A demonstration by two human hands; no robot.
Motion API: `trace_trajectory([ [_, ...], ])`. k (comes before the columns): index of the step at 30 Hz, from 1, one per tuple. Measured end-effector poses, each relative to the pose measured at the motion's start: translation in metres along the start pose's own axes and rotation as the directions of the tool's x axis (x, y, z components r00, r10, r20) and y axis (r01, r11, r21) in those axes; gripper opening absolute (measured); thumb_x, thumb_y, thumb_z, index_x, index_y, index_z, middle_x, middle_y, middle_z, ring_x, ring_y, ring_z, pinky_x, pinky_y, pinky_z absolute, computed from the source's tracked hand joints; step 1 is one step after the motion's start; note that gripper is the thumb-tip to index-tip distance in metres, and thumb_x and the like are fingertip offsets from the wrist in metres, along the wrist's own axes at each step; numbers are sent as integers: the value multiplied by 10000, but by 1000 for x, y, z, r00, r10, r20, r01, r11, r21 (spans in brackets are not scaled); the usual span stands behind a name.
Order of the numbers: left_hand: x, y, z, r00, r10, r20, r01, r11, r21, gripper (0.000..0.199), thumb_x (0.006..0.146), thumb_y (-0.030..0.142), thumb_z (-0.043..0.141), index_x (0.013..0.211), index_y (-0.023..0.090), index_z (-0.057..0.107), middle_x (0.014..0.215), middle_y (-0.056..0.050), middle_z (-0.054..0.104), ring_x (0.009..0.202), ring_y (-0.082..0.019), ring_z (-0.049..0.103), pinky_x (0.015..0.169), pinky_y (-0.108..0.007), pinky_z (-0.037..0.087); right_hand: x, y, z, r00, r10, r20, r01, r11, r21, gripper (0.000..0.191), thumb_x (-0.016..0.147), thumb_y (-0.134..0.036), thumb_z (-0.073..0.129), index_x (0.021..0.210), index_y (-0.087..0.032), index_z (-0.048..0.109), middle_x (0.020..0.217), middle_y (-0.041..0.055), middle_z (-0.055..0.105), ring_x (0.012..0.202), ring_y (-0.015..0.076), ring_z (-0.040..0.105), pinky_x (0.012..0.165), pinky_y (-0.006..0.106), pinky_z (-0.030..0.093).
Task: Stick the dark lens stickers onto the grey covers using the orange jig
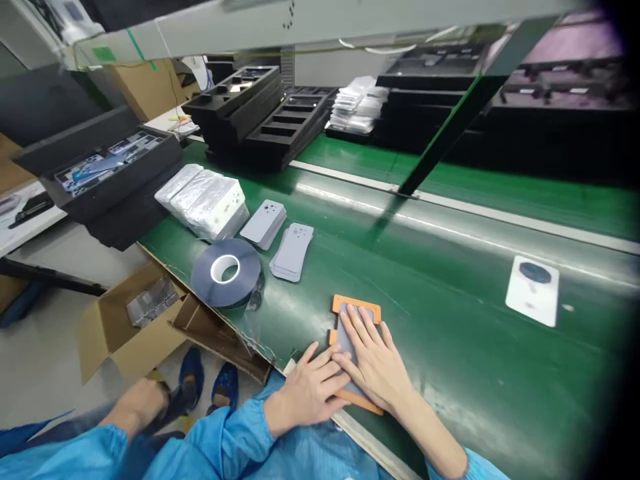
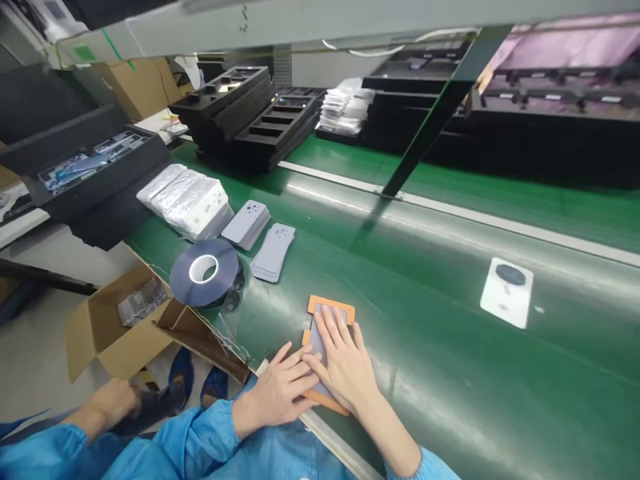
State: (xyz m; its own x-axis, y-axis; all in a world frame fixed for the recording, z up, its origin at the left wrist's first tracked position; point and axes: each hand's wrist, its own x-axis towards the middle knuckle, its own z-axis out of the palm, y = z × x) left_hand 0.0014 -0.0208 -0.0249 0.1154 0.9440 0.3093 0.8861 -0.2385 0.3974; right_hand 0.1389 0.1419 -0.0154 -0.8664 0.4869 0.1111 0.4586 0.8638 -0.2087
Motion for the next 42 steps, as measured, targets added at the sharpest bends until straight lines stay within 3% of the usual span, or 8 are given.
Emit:
trace_trajectory([
  [6,3,5,-2,997,-80,-5,78,985,-155,501,995,445,611,1446,229,610,1481,-108,644,1521,-283,447,1288,-539,290,-3,1,2,998,31,-58,-29,999,40,739,1031,-562,397,1689,-246,276,1705,113,352,1574,351,340,1255,634,250],
  [10,7,9,-9,988,-149,-33,133,947,-292,618,884,432,736,1450,216,614,1518,-127,607,1486,-323,491,1259,-562,353,-22,4,9,938,277,-209,-263,960,95,772,1031,-583,361,1658,-134,320,1678,214,373,1562,381,353,1233,653,294],
  [15,22,13,-22,904,-380,-197,228,816,-531,315,916,269,665,1213,189,731,1346,-142,706,1301,-268,640,1120,-442,526,-37,-3,2,876,459,-148,-422,878,225,694,989,-634,428,1471,-160,578,1576,222,515,1497,423,441,1203,707,324],
  [24,42,-9,-41,658,-739,148,462,240,-854,438,876,579,710,927,144,721,864,-71,740,762,-204,677,661,-283,527,-27,-54,-66,963,270,-19,-181,695,696,416,1023,-428,552,1385,-251,654,1412,138,669,1307,313,631,1122,536,505],
  [27,41,-19,-38,608,-760,230,466,108,-878,465,763,576,807,900,142,714,844,-63,744,722,-203,679,637,-281,523,-24,-52,-61,930,362,61,-295,639,711,423,963,-370,631,1361,-229,649,1300,132,714,1143,296,693,1013,517,561],
  [31,50,-25,-35,590,-745,311,428,-38,-903,529,731,572,831,1010,134,729,924,-87,774,748,-217,712,652,-299,550,-14,-39,-43,916,317,247,-349,326,879,565,899,-315,673,1440,-183,580,931,52,755,757,190,720,758,371,611],
  [34,65,-31,-40,619,-738,267,398,2,-918,605,757,582,814,1132,118,718,946,-104,777,723,-193,705,590,-263,522,12,-10,-38,913,342,224,-306,208,929,539,858,-301,690,1365,-127,633,795,17,726,682,162,697,718,326,595],
  [42,47,-60,-78,625,-780,-33,383,343,-858,411,896,509,709,1071,137,721,853,-65,738,580,-113,615,518,-226,461,129,145,-65,707,697,123,-544,424,724,500,873,-150,612,1349,0,631,704,41,715,613,136,620,658,266,541],
])
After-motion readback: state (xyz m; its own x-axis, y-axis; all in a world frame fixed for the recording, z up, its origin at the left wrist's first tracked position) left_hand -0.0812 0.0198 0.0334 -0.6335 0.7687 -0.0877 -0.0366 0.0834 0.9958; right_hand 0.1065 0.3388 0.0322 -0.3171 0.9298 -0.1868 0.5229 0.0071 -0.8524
